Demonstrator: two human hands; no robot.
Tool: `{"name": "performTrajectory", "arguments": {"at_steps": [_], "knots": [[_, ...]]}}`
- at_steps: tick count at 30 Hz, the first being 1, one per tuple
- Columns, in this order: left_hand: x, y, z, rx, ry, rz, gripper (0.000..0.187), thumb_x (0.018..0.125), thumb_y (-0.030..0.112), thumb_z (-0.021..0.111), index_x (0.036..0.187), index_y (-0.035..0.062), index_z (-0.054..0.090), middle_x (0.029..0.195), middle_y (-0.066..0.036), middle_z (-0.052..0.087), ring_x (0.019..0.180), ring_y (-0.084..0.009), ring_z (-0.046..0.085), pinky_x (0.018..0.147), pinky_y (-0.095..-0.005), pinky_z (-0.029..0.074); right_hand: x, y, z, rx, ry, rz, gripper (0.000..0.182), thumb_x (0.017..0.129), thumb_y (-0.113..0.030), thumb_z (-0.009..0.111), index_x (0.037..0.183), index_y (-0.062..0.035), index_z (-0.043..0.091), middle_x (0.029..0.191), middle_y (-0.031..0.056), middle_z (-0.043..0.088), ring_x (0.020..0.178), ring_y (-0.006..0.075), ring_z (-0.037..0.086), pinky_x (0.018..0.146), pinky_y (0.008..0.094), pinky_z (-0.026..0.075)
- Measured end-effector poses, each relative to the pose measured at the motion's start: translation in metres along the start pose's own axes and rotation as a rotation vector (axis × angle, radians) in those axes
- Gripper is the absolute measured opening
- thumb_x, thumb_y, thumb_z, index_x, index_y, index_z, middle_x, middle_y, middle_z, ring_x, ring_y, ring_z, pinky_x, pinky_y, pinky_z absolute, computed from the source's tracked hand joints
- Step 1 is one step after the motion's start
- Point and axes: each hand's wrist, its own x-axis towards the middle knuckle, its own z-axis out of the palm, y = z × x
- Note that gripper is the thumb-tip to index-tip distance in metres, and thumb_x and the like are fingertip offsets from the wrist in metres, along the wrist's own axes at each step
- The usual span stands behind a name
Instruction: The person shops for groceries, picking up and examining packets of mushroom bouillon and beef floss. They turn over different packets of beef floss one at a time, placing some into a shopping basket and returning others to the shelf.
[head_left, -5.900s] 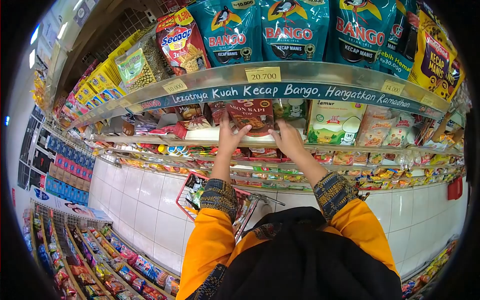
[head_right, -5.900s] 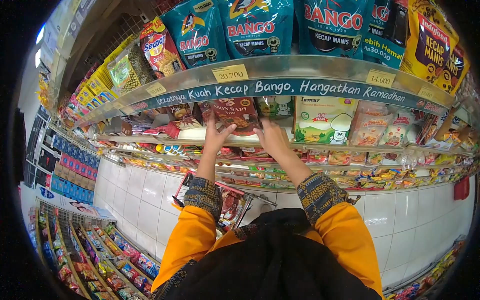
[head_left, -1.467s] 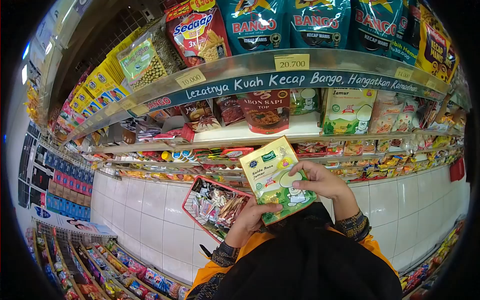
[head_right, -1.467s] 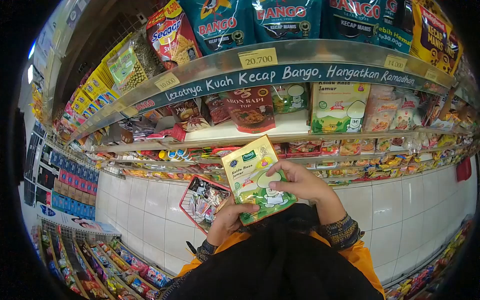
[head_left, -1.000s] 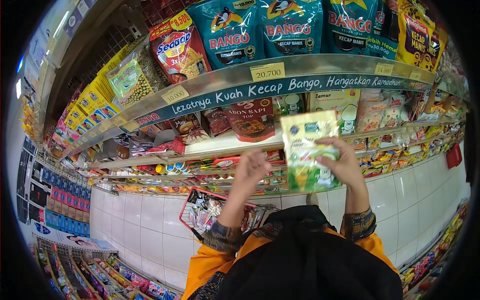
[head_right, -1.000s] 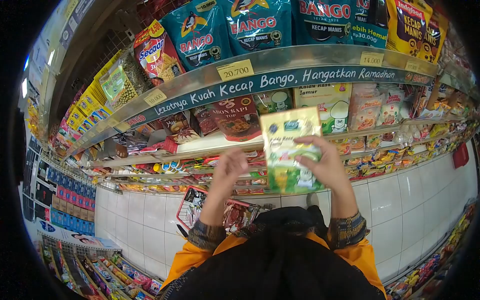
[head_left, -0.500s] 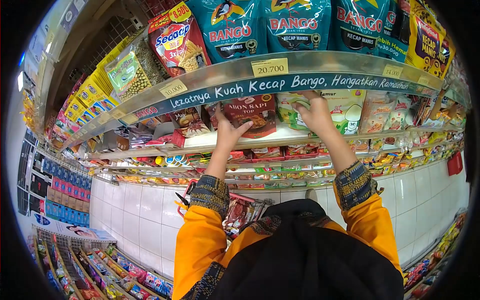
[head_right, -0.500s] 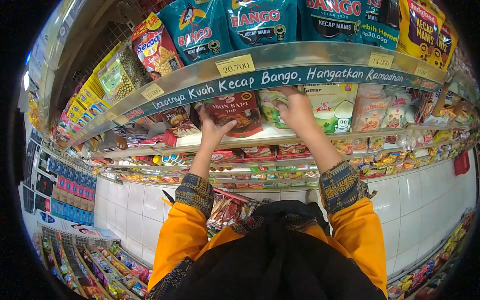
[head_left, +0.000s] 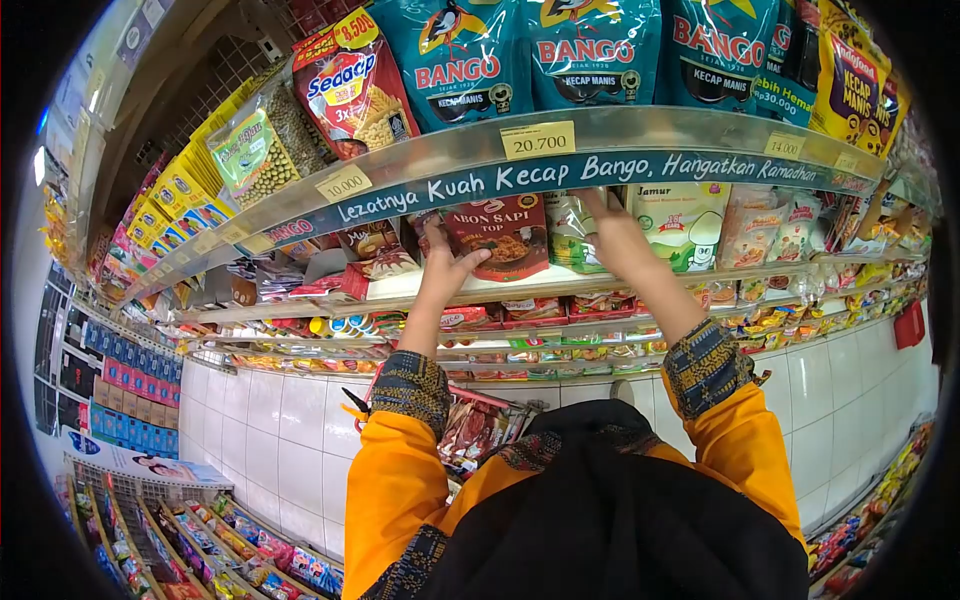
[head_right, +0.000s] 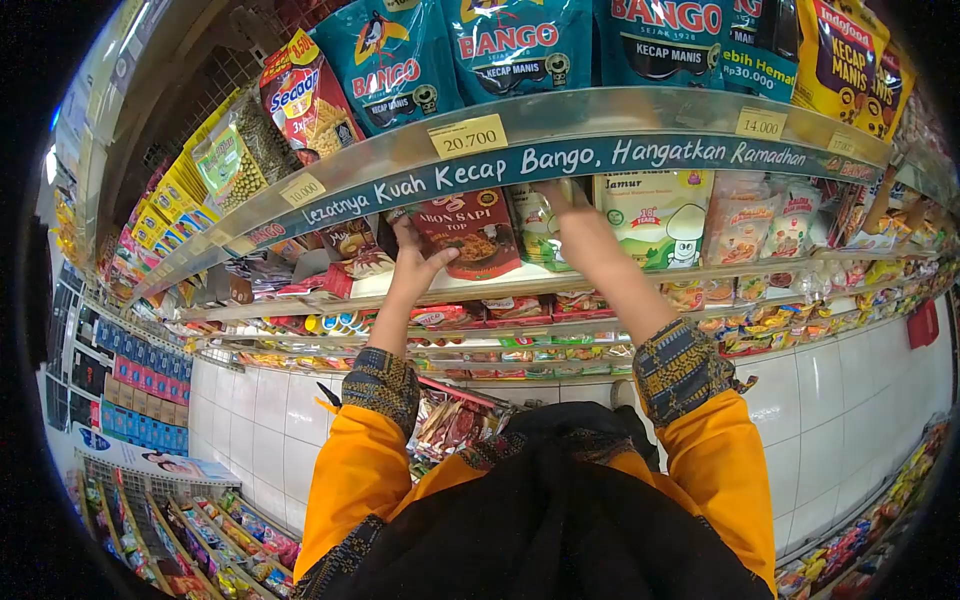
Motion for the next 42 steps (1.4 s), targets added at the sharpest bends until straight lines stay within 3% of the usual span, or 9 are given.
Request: {"name": "performTrajectory", "arguments": {"at_steps": [5,10,13,15,19,22,26,34,42], "knots": [[0.0,-0.009,-0.004,0.037,-0.026,0.006,0.073,0.066,0.0,0.065,0.116,0.0035,0.013,0.115,-0.015,0.035,0.108,-0.0228,0.038,0.091,-0.034,0.034,0.001,-0.011,0.008,-0.292,0.173,-0.016,0.063,0.06,0.01,0.048,0.118,-0.0043,0.031,0.106,0.0233,0.045,0.088,0.0367,0.051,0.07,0.0401,0.045],[0.005,-0.027,-0.009,0.28,0.025,0.156,0.076,0.063,0.012,0.07,0.114,-0.0023,0.015,0.107,-0.02,0.046,0.1,-0.0252,0.047,0.086,-0.034,0.037,0.026,0.039,0.039,0.14,0.533,-0.033,0.056,0.063,0.008,0.051,0.116,-0.0007,0.034,0.106,0.0244,0.045,0.098,0.0373,0.044,0.084,0.0372,0.037],[0.0,-0.005,-0.015,0.64,-0.019,0.156,0.079,0.068,0.026,0.065,0.118,-0.0035,0.01,0.105,-0.027,0.046,0.101,-0.0359,0.047,0.086,-0.0358,0.036,0.014,0.009,0.01,0.474,0.505,-0.02,0.054,0.064,0.006,0.056,0.114,0.001,0.036,0.109,0.019,0.046,0.105,0.0297,0.042,0.089,0.0321,0.031],[0.001,-0.01,-0.018,0.478,-0.072,0.089,0.075,0.07,0.021,0.065,0.117,-0.0023,0.012,0.1,-0.029,0.048,0.098,-0.0394,0.047,0.081,-0.0373,0.038,0.012,0.014,0.02,0.616,0.492,-0.074,0.054,0.064,0.005,0.057,0.114,0.0004,0.037,0.111,0.0176,0.046,0.105,0.0274,0.042,0.089,0.031,0.031],[0.003,-0.011,-0.018,0.485,-0.086,0.093,0.073,0.07,0.021,0.064,0.116,-0.0043,0.012,0.097,-0.029,0.05,0.095,-0.0389,0.049,0.079,-0.037,0.04,0.01,0.008,0.015,0.237,0.427,-0.07,0.054,0.067,0.004,0.057,0.115,0.0034,0.034,0.113,0.0196,0.045,0.109,0.0281,0.04,0.09,0.0298,0.03],[0.002,-0.007,-0.019,0.518,-0.112,0.036,0.071,0.071,0.02,0.064,0.113,-0.0057,0.013,0.102,-0.026,0.047,0.099,-0.0329,0.047,0.082,-0.0345,0.038,0.01,-0.013,0.0,-0.144,0.275,0.001,0.056,0.067,-0.009,0.062,0.114,0.0032,0.034,0.1,0.0259,0.049,0.095,0.0408,0.045,0.077,0.0404,0.04],[0.004,-0.012,-0.027,0.538,-0.214,-0.1,0.07,0.073,0.014,0.063,0.113,-0.006,0.01,0.111,-0.024,0.043,0.106,-0.0275,0.044,0.088,-0.0325,0.036,0.024,-0.008,-0.008,-0.462,0.094,-0.002,0.047,0.069,-0.018,0.062,0.108,-0.0027,0.042,0.099,0.0207,0.05,0.092,0.0366,0.046,0.076,0.0409,0.039],[-0.02,0.015,-0.059,0.819,-0.347,-0.196,0.082,0.074,0.024,0.061,0.125,-0.0007,0.001,0.111,-0.026,0.043,0.104,-0.0309,0.045,0.087,-0.036,0.037,0.031,0.004,-0.027,-0.283,0.111,-0.056,0.032,0.07,-0.026,0.058,0.093,-0.0031,0.057,0.088,0.0193,0.057,0.08,0.0333,0.054,0.071,0.037,0.041],[-0.042,0.025,-0.073,0.79,-0.346,-0.161,0.077,0.074,0.031,0.061,0.125,0.0069,0.009,0.112,-0.021,0.044,0.101,-0.0315,0.047,0.08,-0.0374,0.042,0.029,0.017,-0.053,-0.389,-0.065,0.002,0.037,0.071,-0.019,0.059,0.103,-0.0035,0.049,0.096,0.0158,0.055,0.086,0.0284,0.052,0.075,0.0322,0.039]]}}
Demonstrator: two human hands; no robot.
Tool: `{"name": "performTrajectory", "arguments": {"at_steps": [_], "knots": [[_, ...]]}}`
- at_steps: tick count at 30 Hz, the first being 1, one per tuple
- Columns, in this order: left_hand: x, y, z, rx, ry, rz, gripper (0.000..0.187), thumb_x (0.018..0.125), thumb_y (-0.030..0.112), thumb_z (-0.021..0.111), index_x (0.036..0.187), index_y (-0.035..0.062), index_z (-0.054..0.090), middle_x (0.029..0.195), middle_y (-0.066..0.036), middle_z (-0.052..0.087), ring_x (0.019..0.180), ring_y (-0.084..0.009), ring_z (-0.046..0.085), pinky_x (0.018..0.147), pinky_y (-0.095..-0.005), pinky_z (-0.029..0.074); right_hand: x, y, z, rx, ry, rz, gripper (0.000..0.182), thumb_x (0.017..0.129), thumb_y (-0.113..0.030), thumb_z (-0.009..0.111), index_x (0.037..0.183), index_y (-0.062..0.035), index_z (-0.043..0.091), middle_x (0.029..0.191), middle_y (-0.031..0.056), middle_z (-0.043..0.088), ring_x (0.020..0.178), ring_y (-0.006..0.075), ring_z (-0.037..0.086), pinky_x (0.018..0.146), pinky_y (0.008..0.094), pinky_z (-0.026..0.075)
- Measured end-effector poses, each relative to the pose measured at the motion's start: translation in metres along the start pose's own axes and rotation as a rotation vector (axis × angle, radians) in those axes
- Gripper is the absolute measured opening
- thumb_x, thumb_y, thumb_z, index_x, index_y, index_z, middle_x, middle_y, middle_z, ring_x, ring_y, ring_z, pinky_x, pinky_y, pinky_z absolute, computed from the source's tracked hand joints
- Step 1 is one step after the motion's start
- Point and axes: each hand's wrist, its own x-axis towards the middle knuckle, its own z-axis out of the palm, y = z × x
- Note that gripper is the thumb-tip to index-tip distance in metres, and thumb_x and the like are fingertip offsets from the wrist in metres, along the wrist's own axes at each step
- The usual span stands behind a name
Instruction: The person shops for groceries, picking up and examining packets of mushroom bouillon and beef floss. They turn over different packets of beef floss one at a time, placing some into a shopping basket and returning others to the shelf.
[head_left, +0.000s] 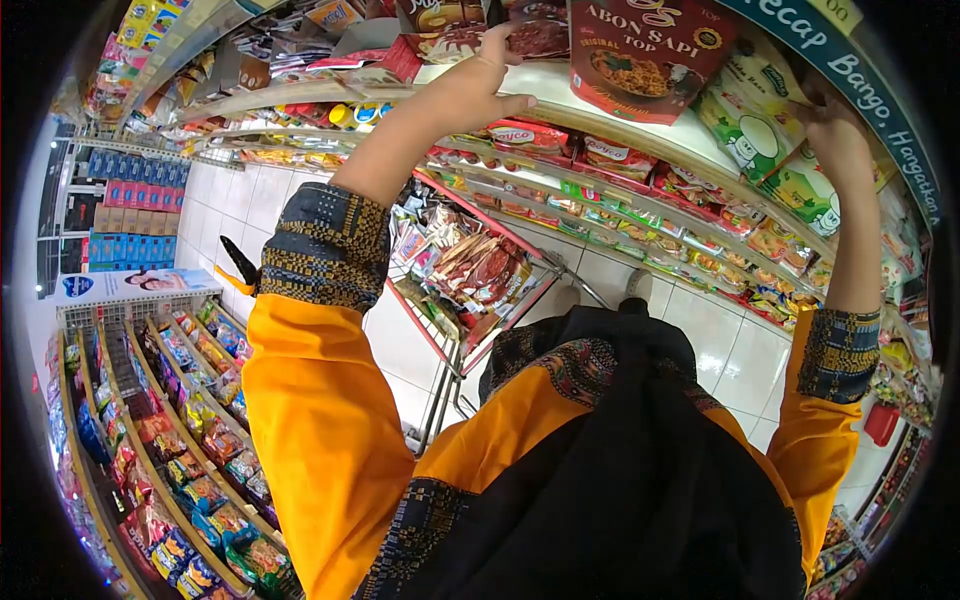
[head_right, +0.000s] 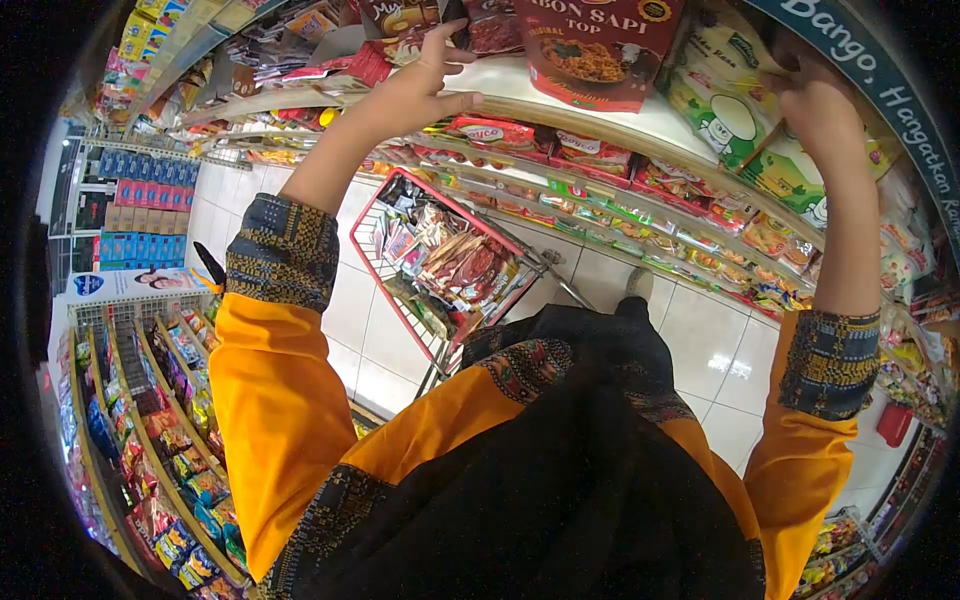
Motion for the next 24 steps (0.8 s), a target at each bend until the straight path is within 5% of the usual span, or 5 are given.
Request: {"name": "performTrajectory", "arguments": {"at_steps": [6,16,20,24], "knots": [[0.006,0.012,0.001,0.019,-0.027,-0.024,0.077,0.072,0.026,0.061,0.123,-0.0015,0.009,0.111,-0.025,0.044,0.101,-0.0348,0.047,0.086,-0.0345,0.038,0.004,-0.029,0.006,-0.591,0.312,-0.178,0.036,0.072,-0.018,0.058,0.107,-0.012,0.05,0.103,0.0144,0.052,0.092,0.0312,0.05,0.081,0.0394,0.039],[0.014,0.019,0.013,-0.079,-0.003,0.084,0.074,0.072,0.025,0.061,0.121,-0.0025,0.012,0.11,-0.029,0.042,0.104,-0.0363,0.043,0.088,-0.0352,0.035,0.023,-0.027,0.013,-0.85,0.225,-0.196,0.04,0.07,-0.021,0.059,0.108,-0.0163,0.049,0.104,0.0111,0.051,0.096,0.0297,0.049,0.078,0.0403,0.041],[0.023,0.005,0.027,-0.135,0.11,0.151,0.083,0.067,0.026,0.067,0.121,-0.0068,0.013,0.117,-0.03,0.034,0.112,-0.0353,0.035,0.093,-0.0342,0.03,0.023,-0.046,0.006,-0.709,0.07,-0.087,0.037,0.072,-0.023,0.056,0.108,-0.0173,0.049,0.107,0.0108,0.05,0.1,0.0294,0.047,0.079,0.0407,0.041],[0.035,0.007,0.037,-0.213,0.216,0.048,0.103,0.056,0.03,0.075,0.122,-0.0127,0.008,0.123,-0.028,0.025,0.118,-0.0332,0.024,0.098,-0.0336,0.022,0.039,-0.016,0.019,-0.589,0.163,-0.096,0.036,0.072,-0.022,0.055,0.107,-0.0135,0.05,0.106,0.0124,0.05,0.098,0.0302,0.048,0.079,0.0408,0.041]]}}
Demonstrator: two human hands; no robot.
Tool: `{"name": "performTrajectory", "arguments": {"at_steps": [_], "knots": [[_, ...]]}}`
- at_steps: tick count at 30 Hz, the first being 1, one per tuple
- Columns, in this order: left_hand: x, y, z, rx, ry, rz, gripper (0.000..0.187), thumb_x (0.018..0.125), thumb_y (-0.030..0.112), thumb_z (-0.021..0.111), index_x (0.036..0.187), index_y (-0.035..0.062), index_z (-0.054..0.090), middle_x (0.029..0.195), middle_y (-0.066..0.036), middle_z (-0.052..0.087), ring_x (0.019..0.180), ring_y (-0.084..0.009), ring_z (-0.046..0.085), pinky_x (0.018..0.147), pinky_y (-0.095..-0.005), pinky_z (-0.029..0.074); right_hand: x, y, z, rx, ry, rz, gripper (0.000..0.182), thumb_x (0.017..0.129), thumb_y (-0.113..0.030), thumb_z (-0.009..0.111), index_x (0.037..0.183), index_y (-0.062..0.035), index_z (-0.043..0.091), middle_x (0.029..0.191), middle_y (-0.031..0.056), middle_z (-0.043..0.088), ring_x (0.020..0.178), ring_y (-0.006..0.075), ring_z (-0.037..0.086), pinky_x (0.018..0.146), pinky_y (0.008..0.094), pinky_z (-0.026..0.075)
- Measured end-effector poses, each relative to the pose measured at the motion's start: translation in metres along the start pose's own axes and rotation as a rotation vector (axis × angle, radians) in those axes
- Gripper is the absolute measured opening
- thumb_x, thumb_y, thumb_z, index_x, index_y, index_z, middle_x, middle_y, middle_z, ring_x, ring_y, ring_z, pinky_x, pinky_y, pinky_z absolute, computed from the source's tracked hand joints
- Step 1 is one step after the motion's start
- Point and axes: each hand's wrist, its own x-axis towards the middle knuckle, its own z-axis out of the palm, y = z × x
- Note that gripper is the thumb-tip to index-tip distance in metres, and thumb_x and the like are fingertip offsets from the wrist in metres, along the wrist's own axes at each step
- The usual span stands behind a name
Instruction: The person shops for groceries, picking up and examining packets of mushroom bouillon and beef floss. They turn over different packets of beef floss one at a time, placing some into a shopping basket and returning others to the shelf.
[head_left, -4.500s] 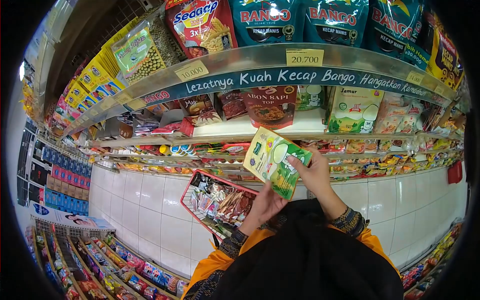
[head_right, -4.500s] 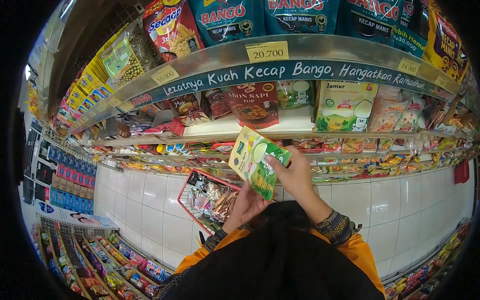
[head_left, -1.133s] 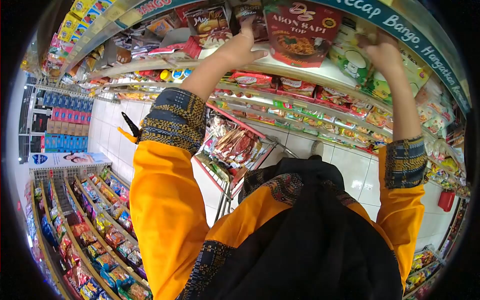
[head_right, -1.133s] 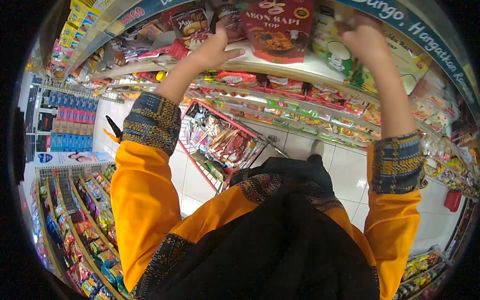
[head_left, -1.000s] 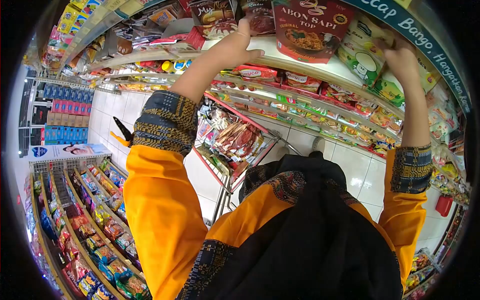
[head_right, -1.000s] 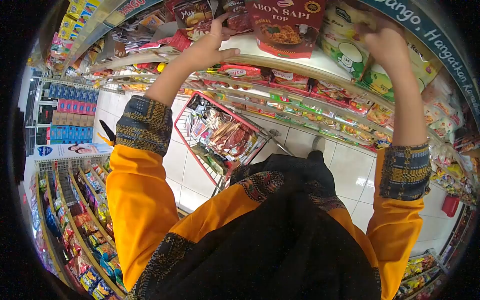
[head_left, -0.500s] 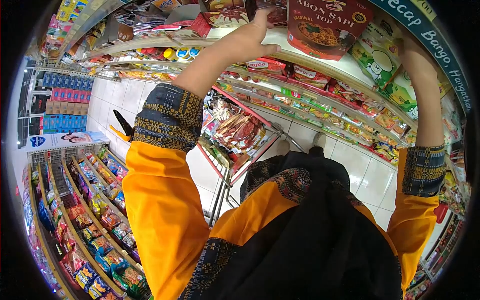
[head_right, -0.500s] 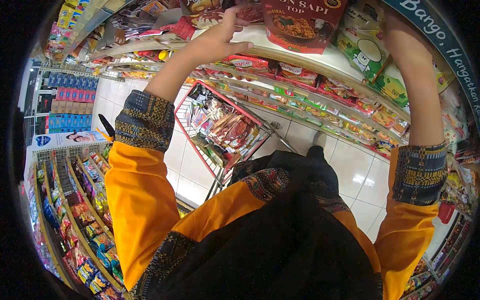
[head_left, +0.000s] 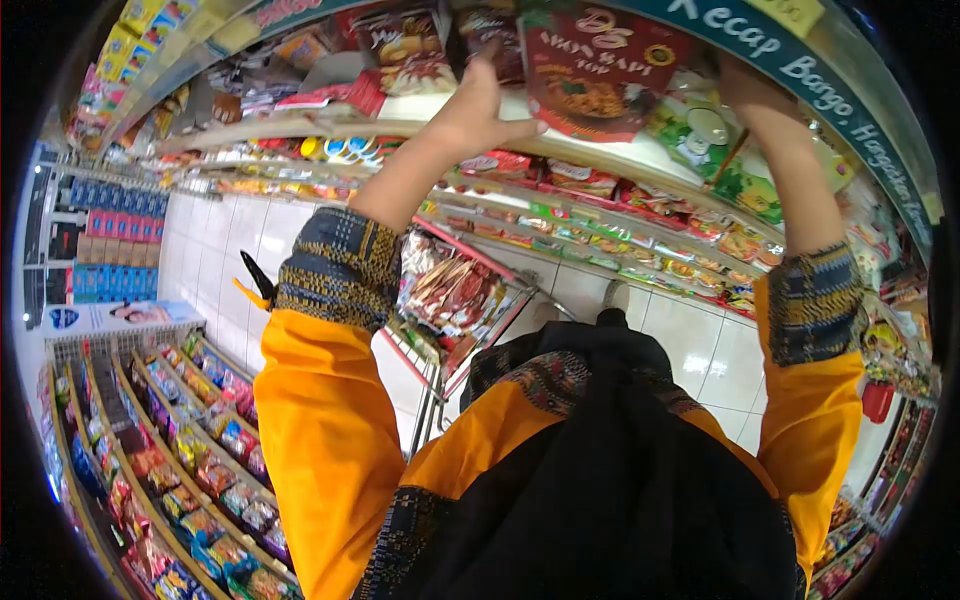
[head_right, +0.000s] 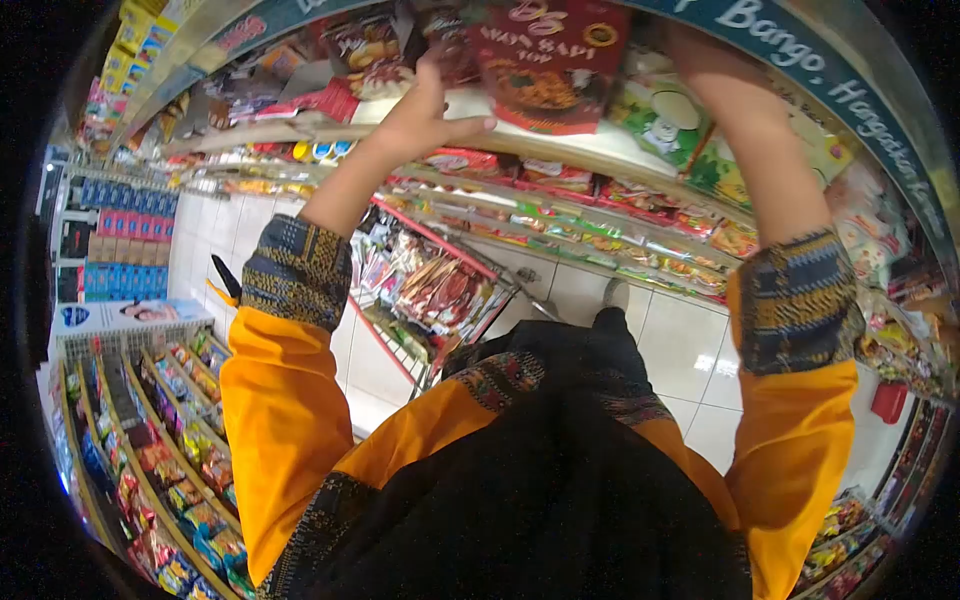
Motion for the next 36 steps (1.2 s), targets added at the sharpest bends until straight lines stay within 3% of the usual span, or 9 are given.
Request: {"name": "performTrajectory", "arguments": {"at_steps": [4,7,9,13,28,30,31,33,36], "knots": [[0.006,0.003,0.014,-0.123,0.081,0.098,0.098,0.057,0.026,0.075,0.121,-0.0126,0.011,0.121,-0.027,0.028,0.116,-0.0323,0.027,0.097,-0.0331,0.022,0.016,0.003,0.016,-0.025,0.07,0.031,0.036,0.072,-0.021,0.054,0.106,-0.0127,0.05,0.105,0.0132,0.05,0.098,0.0303,0.048,0.079,0.0407,0.041],[0.006,0.006,0.025,-0.184,0.073,0.074,0.092,0.059,0.022,0.074,0.12,-0.0111,0.014,0.119,-0.025,0.03,0.115,-0.0314,0.03,0.096,-0.0331,0.024,-0.018,0.001,0.001,-0.032,0.118,0.042,0.036,0.072,-0.021,0.054,0.106,-0.0121,0.05,0.105,0.0137,0.05,0.098,0.0304,0.048,0.079,0.0405,0.041],[0.005,0.005,0.035,-0.204,0.137,0.086,0.087,0.061,0.018,0.072,0.119,-0.0094,0.014,0.118,-0.024,0.032,0.113,-0.0309,0.033,0.095,-0.0327,0.027,0.036,0.007,0.033,-0.036,0.145,0.04,0.036,0.072,-0.021,0.054,0.106,-0.0117,0.05,0.105,0.0141,0.05,0.098,0.0304,0.048,0.078,0.0404,0.041],[0.006,0.011,0.035,-0.197,0.151,0.032,0.082,0.062,0.015,0.07,0.118,-0.0079,0.015,0.116,-0.023,0.035,0.11,-0.0303,0.038,0.092,-0.0319,0.031,0.015,0.002,0.025,-0.027,0.191,0.021,0.036,0.072,-0.021,0.054,0.106,-0.0109,0.05,0.104,0.0148,0.05,0.097,0.0305,0.048,0.078,0.0403,0.041],[0.002,0.02,0.033,-0.191,0.131,-0.004,0.081,0.065,0.013,0.069,0.12,-0.0082,0.013,0.115,-0.022,0.036,0.108,-0.0274,0.041,0.089,-0.0317,0.036,-0.004,-0.029,0.013,0.009,0.352,-0.088,0.035,0.072,-0.019,0.052,0.105,-0.0081,0.049,0.103,0.0174,0.05,0.096,0.0309,0.049,0.078,0.0397,0.041],[0.002,0.013,0.036,-0.242,0.131,-0.006,0.082,0.064,0.014,0.069,0.12,-0.0078,0.013,0.115,-0.022,0.036,0.108,-0.0276,0.041,0.088,-0.032,0.036,-0.019,-0.042,-0.008,0.175,-0.097,-0.042,0.037,0.071,-0.011,0.051,0.106,-0.003,0.048,0.106,0.0213,0.046,0.097,0.0332,0.047,0.081,0.04,0.04],[0.003,0.011,0.036,-0.29,0.132,-0.013,0.083,0.063,0.016,0.07,0.119,-0.0073,0.014,0.114,-0.021,0.037,0.107,-0.0278,0.041,0.088,-0.0322,0.036,-0.03,-0.049,-0.006,0.171,-0.094,-0.04,0.037,0.071,-0.011,0.051,0.106,-0.003,0.048,0.106,0.0213,0.046,0.097,0.0332,0.047,0.081,0.04,0.04],[0.005,0.013,0.033,-0.267,0.138,0.018,0.083,0.062,0.017,0.071,0.119,-0.0068,0.016,0.114,-0.021,0.037,0.107,-0.028,0.041,0.088,-0.0323,0.036,-0.051,-0.069,0.019,0.35,0.176,0.078,0.038,0.069,-0.004,0.05,0.106,-0.002,0.046,0.114,0.0221,0.039,0.105,0.0363,0.04,0.085,0.0413,0.038],[0.006,0.012,0.033,-0.248,0.149,0.059,0.084,0.06,0.02,0.073,0.118,-0.0059,0.018,0.113,-0.021,0.039,0.106,-0.0283,0.041,0.087,-0.0327,0.037,-0.057,-0.076,0.048,0.321,0.339,0.038,0.038,0.069,-0.005,0.049,0.108,-0.0064,0.046,0.115,0.0205,0.037,0.107,0.0397,0.037,0.083,0.0446,0.04]]}}
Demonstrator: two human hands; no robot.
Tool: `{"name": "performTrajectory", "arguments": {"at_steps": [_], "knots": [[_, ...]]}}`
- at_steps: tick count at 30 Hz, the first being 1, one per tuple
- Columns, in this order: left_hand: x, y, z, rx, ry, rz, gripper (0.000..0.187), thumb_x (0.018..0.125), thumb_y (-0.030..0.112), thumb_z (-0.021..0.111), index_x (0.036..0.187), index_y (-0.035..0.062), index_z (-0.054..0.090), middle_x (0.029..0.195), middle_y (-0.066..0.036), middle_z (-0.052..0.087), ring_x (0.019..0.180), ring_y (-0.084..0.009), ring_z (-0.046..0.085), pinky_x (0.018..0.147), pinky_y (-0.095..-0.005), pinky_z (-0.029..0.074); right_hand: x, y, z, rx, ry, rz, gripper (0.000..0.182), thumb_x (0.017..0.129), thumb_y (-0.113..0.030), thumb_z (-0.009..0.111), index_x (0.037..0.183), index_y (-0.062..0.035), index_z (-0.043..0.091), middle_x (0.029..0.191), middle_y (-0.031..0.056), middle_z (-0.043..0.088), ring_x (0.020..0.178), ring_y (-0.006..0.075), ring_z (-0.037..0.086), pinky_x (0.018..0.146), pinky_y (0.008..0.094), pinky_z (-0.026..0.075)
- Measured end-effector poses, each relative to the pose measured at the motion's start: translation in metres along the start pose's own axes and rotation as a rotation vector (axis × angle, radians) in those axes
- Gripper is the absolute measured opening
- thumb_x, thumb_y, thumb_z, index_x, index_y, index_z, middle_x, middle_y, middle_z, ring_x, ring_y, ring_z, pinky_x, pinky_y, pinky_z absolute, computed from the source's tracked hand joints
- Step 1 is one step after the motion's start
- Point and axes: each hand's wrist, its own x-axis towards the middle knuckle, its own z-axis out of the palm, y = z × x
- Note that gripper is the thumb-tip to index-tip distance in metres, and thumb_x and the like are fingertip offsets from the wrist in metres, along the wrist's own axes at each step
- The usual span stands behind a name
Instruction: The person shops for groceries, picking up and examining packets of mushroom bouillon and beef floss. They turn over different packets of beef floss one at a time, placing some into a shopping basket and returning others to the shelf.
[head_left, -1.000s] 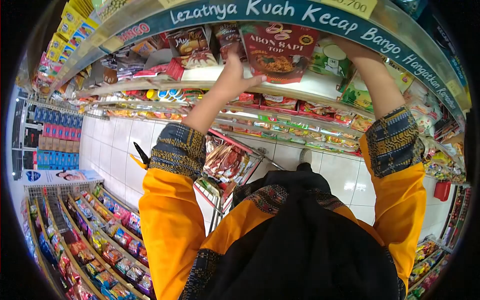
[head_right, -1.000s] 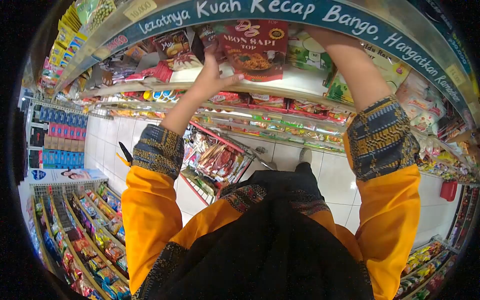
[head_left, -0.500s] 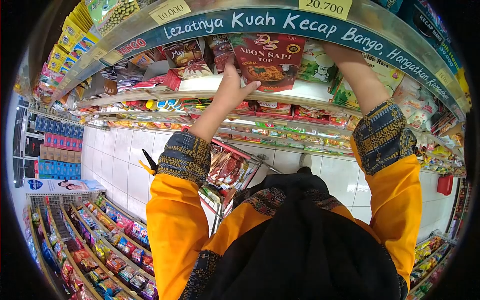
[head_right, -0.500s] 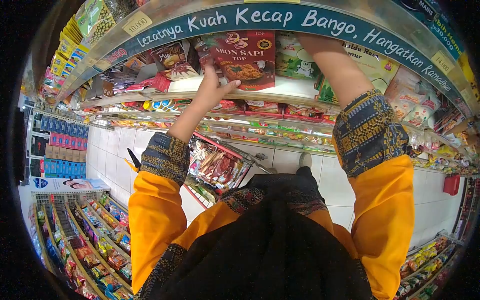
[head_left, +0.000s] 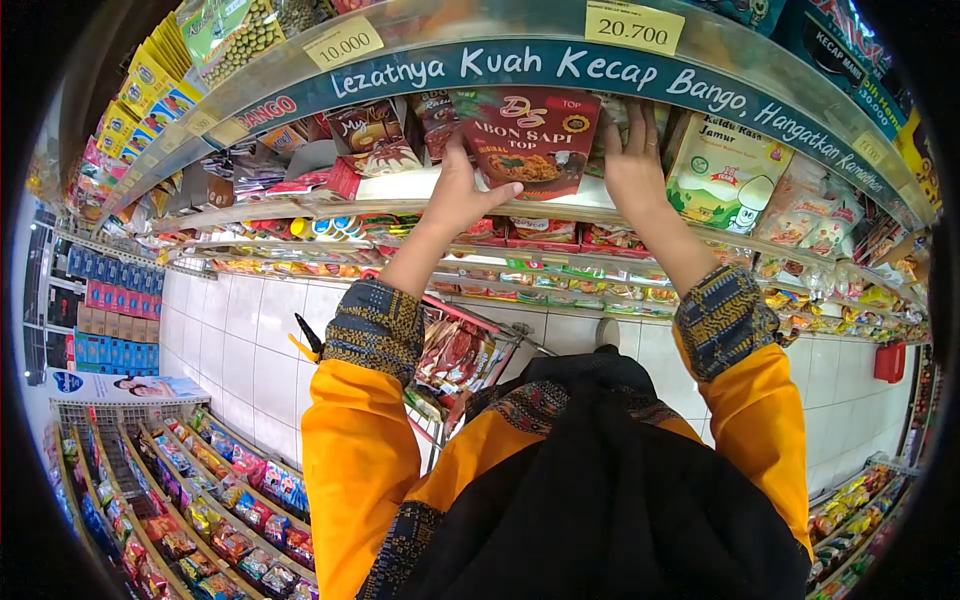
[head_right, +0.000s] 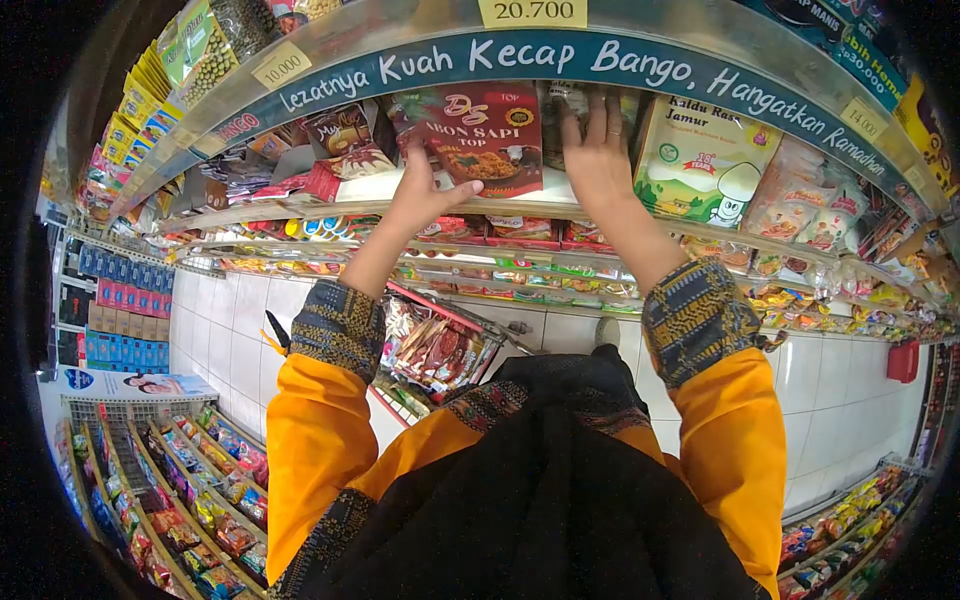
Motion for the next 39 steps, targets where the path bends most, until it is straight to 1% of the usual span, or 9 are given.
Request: {"name": "performTrajectory", "arguments": {"at_steps": [4,6,12,20,22,30,35,37,39], "knots": [[-0.001,0.006,-0.002,0.016,-0.014,-0.051,0.083,0.06,0.021,0.072,0.118,-0.0059,0.019,0.112,-0.022,0.039,0.106,-0.0289,0.042,0.087,-0.0333,0.037,0.003,0.001,-0.003,0.057,-0.089,-0.027,0.037,0.066,-0.002,0.051,0.103,-0.0008,0.046,0.121,0.0212,0.03,0.115,0.0393,0.026,0.09,0.0424,0.035],[-0.002,0.008,-0.003,-0.028,-0.026,-0.065,0.084,0.061,0.022,0.072,0.118,-0.0061,0.019,0.113,-0.022,0.039,0.106,-0.0291,0.042,0.087,-0.0336,0.037,0.003,0.003,-0.003,0.042,-0.059,-0.082,0.037,0.07,-0.007,0.049,0.106,-0.0151,0.049,0.122,0.0166,0.032,0.114,0.0399,0.03,0.083,0.0501,0.039],[-0.002,0.003,-0.002,0.003,-0.008,-0.084,0.086,0.062,0.022,0.071,0.12,-0.0073,0.016,0.114,-0.023,0.037,0.107,-0.0295,0.041,0.088,-0.0345,0.036,-0.003,-0.004,-0.005,0.052,-0.093,-0.058,0.027,0.071,-0.012,0.05,0.096,-0.0187,0.056,0.126,0.0149,0.029,0.119,0.0384,0.022,0.084,0.0584,0.033],[-0.01,0.002,-0.004,0.005,0.007,-0.013,0.088,0.062,0.021,0.072,0.122,-0.006,0.014,0.119,-0.022,0.033,0.11,-0.0301,0.037,0.089,-0.0363,0.035,-0.008,0.005,-0.014,0.159,-0.197,-0.104,0.019,0.069,-0.014,0.051,0.085,-0.0176,0.061,0.128,0.0125,0.027,0.121,0.037,0.018,0.089,0.0576,0.029],[-0.015,0.008,-0.007,-0.029,0.007,-0.117,0.087,0.062,0.021,0.072,0.123,-0.0032,0.015,0.12,-0.021,0.032,0.111,-0.0292,0.036,0.088,-0.0392,0.035,-0.008,0.006,-0.016,0.174,-0.223,-0.107,0.018,0.069,-0.013,0.051,0.083,-0.0176,0.061,0.128,0.0127,0.027,0.121,0.0371,0.017,0.089,0.0568,0.029],[-0.055,0.015,-0.039,-0.05,0.085,-0.145,0.081,0.064,0.019,0.07,0.124,0.0022,0.017,0.119,-0.021,0.034,0.112,-0.0287,0.035,0.085,-0.0385,0.037,-0.02,-0.003,-0.014,0.127,-0.169,-0.047,0.019,0.063,-0.005,0.052,0.078,-0.0099,0.062,0.101,0.0171,0.045,0.098,0.0325,0.043,0.077,0.0371,0.043],[-0.087,0.013,-0.062,-0.063,0.147,-0.22,0.075,0.067,0.012,0.066,0.125,0.0046,0.019,0.117,-0.021,0.037,0.109,-0.0278,0.037,0.084,-0.0357,0.039,-0.019,0.003,-0.014,0.222,-0.187,-0.025,0.024,0.062,-0.003,0.051,0.084,-0.008,0.061,0.098,0.0201,0.046,0.091,0.0346,0.047,0.076,0.0371,0.043],[-0.104,0.003,-0.075,-0.118,0.214,-0.263,0.07,0.068,0.005,0.062,0.124,0.0057,0.021,0.114,-0.016,0.039,0.105,-0.023,0.04,0.078,-0.0317,0.042,-0.023,0.002,-0.017,0.227,-0.19,0.01,0.025,0.064,-0.003,0.052,0.087,-0.0085,0.06,0.099,0.0202,0.046,0.091,0.0349,0.047,0.075,0.0383,0.042],[-0.126,-0.017,-0.096,-0.106,0.275,-0.298,0.067,0.068,0.002,0.06,0.123,0.005,0.022,0.111,-0.014,0.041,0.1,-0.0206,0.043,0.075,-0.0292,0.043,-0.028,-0.003,-0.035,0.431,-0.114,0.032,0.025,0.067,-0.002,0.056,0.091,-0.0067,0.058,0.093,0.0182,0.047,0.087,0.0317,0.048,0.073,0.0372,0.042]]}}
